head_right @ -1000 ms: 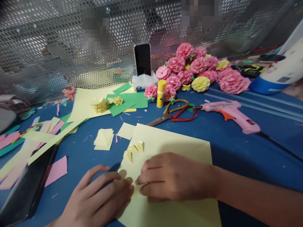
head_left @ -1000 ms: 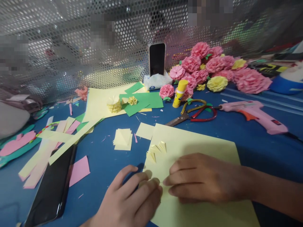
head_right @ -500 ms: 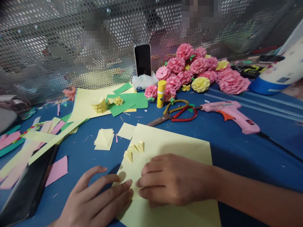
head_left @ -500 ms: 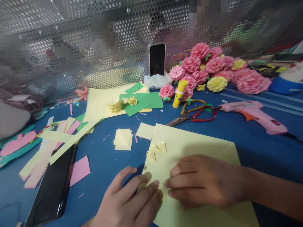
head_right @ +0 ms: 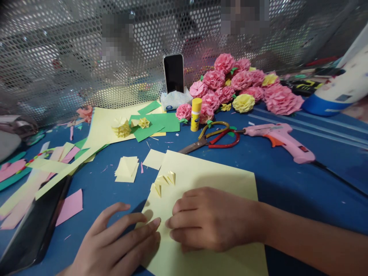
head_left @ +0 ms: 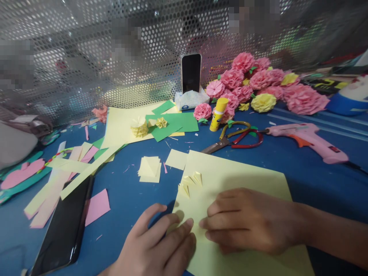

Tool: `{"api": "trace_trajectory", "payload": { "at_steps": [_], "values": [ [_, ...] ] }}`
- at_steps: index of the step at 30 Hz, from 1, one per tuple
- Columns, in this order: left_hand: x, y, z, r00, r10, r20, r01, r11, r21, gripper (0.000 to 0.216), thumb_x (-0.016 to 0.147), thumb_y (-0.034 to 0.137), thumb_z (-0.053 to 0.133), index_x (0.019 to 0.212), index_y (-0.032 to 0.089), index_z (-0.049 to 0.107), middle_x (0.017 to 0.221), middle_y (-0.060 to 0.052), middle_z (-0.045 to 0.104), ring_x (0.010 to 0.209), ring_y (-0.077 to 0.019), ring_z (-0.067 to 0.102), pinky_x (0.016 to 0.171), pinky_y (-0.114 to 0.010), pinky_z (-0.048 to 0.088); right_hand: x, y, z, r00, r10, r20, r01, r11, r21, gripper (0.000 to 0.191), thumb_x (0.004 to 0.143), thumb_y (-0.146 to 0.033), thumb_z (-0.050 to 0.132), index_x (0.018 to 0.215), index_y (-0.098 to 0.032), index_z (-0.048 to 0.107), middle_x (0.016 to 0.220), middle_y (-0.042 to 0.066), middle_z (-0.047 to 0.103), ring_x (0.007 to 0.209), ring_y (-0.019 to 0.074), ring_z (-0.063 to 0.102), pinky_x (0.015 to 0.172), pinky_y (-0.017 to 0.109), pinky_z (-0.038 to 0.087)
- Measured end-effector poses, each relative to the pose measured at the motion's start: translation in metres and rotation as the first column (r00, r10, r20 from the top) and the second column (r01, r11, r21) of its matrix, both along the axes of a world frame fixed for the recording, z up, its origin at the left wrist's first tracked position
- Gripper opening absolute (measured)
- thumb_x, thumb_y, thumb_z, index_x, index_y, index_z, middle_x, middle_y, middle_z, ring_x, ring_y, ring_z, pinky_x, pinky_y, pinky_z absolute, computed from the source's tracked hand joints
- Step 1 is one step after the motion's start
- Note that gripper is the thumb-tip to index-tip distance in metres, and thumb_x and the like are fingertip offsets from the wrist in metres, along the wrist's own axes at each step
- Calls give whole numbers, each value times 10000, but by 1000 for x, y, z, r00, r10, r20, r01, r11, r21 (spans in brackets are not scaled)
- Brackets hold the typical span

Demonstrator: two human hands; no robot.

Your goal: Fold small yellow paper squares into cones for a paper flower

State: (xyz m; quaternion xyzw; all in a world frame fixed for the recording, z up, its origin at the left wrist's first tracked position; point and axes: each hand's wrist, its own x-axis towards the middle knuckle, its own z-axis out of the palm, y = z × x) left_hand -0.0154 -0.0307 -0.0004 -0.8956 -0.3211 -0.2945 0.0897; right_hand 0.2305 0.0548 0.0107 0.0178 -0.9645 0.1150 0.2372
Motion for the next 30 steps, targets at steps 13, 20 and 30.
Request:
{"api": "trace_trajectory", "payload": {
  "at_steps": [13,20,30],
  "values": [
    [0,0,-1,1000,-1,5,1,1000,-15,200,986,149,580,874,177,744,1006,27,789,894,-142,697,1106,-364,340,1,-3,1,1000,-7,26,6,1000,24,171,1023,-171,528,989,-114,685,1006,56,748,912,144,658,723,292,522],
    [0,3,-4,998,-6,70,7,1000,-15,110,953,206,648,894,187,739,984,30,791,883,-146,697,1082,-366,370,0,-4,2,999,-10,44,10,1000,22,209,1035,-143,485,974,-132,685,1029,48,749,911,135,653,708,294,507],
    [0,4,-3,998,-12,60,12,1000,2,87,937,199,669,881,194,737,961,30,789,875,-143,700,1058,-375,392,0,-5,1,999,-9,35,9,1000,0,212,1040,-142,479,966,-129,677,1023,39,752,915,137,649,700,301,504]
  ]
}}
